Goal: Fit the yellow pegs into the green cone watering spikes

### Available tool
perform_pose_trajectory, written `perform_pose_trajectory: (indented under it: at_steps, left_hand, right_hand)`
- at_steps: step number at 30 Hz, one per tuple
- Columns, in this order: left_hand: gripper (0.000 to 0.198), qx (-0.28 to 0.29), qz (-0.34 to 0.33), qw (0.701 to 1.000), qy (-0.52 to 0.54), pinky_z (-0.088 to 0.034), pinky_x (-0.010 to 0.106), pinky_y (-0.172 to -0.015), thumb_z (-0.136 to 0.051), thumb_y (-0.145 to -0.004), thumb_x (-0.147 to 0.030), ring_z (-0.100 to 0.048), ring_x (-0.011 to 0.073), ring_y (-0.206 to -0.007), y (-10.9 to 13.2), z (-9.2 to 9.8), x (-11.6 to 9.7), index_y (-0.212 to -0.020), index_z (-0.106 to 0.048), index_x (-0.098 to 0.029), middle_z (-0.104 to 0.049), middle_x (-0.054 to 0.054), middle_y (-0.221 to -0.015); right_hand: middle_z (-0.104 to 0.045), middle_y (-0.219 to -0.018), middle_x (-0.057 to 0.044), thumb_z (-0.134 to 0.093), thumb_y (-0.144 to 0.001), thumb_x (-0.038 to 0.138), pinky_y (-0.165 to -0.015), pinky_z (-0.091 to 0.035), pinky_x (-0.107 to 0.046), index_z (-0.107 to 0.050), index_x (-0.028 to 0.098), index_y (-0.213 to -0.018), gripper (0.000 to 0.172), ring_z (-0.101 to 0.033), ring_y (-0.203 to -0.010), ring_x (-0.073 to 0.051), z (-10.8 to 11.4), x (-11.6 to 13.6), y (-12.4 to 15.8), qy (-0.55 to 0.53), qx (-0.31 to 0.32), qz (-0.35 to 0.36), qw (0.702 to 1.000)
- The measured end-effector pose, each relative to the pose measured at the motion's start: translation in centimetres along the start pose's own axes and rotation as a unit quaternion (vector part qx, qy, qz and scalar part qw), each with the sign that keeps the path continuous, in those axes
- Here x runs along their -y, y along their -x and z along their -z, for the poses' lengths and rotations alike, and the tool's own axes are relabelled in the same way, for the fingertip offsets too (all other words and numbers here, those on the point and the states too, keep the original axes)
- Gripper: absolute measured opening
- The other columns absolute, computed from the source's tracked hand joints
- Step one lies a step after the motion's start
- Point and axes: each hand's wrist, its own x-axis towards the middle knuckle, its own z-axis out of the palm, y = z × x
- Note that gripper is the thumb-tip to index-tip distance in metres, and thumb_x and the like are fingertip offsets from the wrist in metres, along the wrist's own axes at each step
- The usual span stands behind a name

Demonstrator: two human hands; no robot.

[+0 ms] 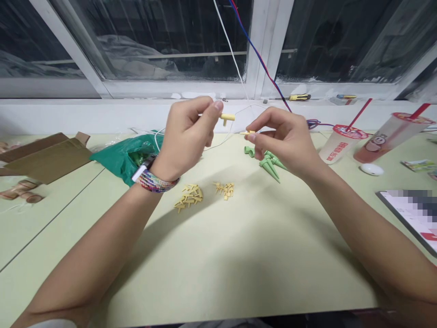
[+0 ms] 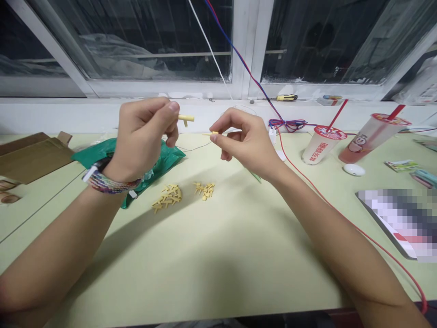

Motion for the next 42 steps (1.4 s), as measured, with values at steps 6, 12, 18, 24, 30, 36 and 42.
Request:
perform_pose_trajectory:
  at_steps: [6, 12, 18, 24, 30, 36, 42]
  left_hand:
    - [0.024, -0.039, -0.054, 0.992, -0.108, -0.037, 0.026, -0.06, -0.065, -0.1, -0.037, -0.048, 0.0094, -0.065, 0.2, 2.3, 0.3, -0.085, -0.059, -0.02, -0.054, -0.002, -0.078]
    - [0.021, 0.143, 0.035, 0.962, -0.23, -0.048, 0.031, -0.072, -0.056, -0.099, -0.035, -0.06, 0.0173, -0.076, 4.6, 3.4, 3.8, -0.092, -0.068, -0.02, -0.067, 0.005, -0.093]
    - [0.03, 0.216, 0.146, 0.917, -0.303, -0.049, 0.034, -0.076, -0.048, -0.101, -0.04, -0.064, 0.0205, -0.08, 9.9, 5.9, 8.2, -0.095, -0.07, -0.02, -0.07, 0.007, -0.098]
    - [0.031, 0.292, 0.132, 0.876, -0.359, -0.044, 0.033, -0.073, -0.044, -0.102, -0.039, -0.065, 0.0209, -0.082, 10.9, 6.8, 8.4, -0.097, -0.07, -0.021, -0.07, 0.007, -0.101]
    - [0.032, 0.292, 0.139, 0.858, -0.399, -0.04, 0.032, -0.066, -0.045, -0.101, -0.042, -0.065, 0.0213, -0.08, 10.8, 7.1, 8.8, -0.095, -0.07, -0.023, -0.072, 0.005, -0.099]
    - [0.034, 0.236, 0.157, 0.884, -0.372, -0.048, 0.035, -0.082, -0.042, -0.104, -0.042, -0.066, 0.0238, -0.094, 11.4, 6.2, 9.1, -0.108, -0.068, -0.02, -0.069, 0.009, -0.109]
    - [0.039, 0.255, 0.147, 0.94, -0.173, -0.042, 0.043, -0.115, -0.047, -0.107, -0.046, -0.057, 0.0262, -0.128, 13.1, 4.9, 9.7, -0.131, -0.064, -0.022, -0.064, 0.009, -0.132]
  right_hand:
    - [-0.073, -0.087, -0.001, -0.071, -0.093, 0.024, -0.065, -0.046, -0.027, -0.073, 0.019, -0.093, 0.005, -0.065, -0.067, -0.013, -1.6, -4.3, 0.9, 0.178, 0.202, -0.04, 0.962]
    - [-0.072, -0.1, -0.003, -0.067, -0.098, 0.029, -0.071, -0.036, -0.028, -0.08, 0.025, -0.099, 0.014, -0.061, -0.077, -0.014, -3.4, -9.0, 2.4, 0.301, 0.24, -0.04, 0.922]
    - [-0.069, -0.101, -0.005, -0.066, -0.098, 0.029, -0.072, -0.039, -0.027, -0.082, 0.025, -0.102, 0.017, -0.061, -0.08, -0.014, -3.8, -10.1, 3.2, 0.242, 0.264, -0.089, 0.929]
    - [-0.067, -0.104, -0.006, -0.067, -0.096, 0.026, -0.076, -0.046, -0.027, -0.082, 0.022, -0.102, 0.017, -0.064, -0.085, -0.015, -3.7, -10.8, 3.6, 0.178, 0.287, -0.105, 0.935]
    - [-0.069, -0.104, -0.008, -0.063, -0.098, 0.026, -0.079, -0.049, -0.03, -0.079, 0.018, -0.103, 0.018, -0.065, -0.085, -0.017, -4.0, -10.7, 3.6, 0.184, 0.239, -0.093, 0.949]
    - [-0.069, -0.123, -0.014, -0.057, -0.104, 0.03, -0.104, -0.05, -0.041, -0.073, 0.016, -0.121, 0.028, -0.066, -0.114, -0.024, -5.5, -10.2, 4.9, 0.188, 0.193, -0.002, 0.963]
    - [-0.063, -0.146, -0.014, -0.07, -0.096, 0.028, -0.119, -0.044, -0.049, -0.069, 0.019, -0.13, 0.035, -0.054, -0.14, -0.03, -6.8, -10.2, 7.0, 0.175, 0.305, 0.119, 0.929]
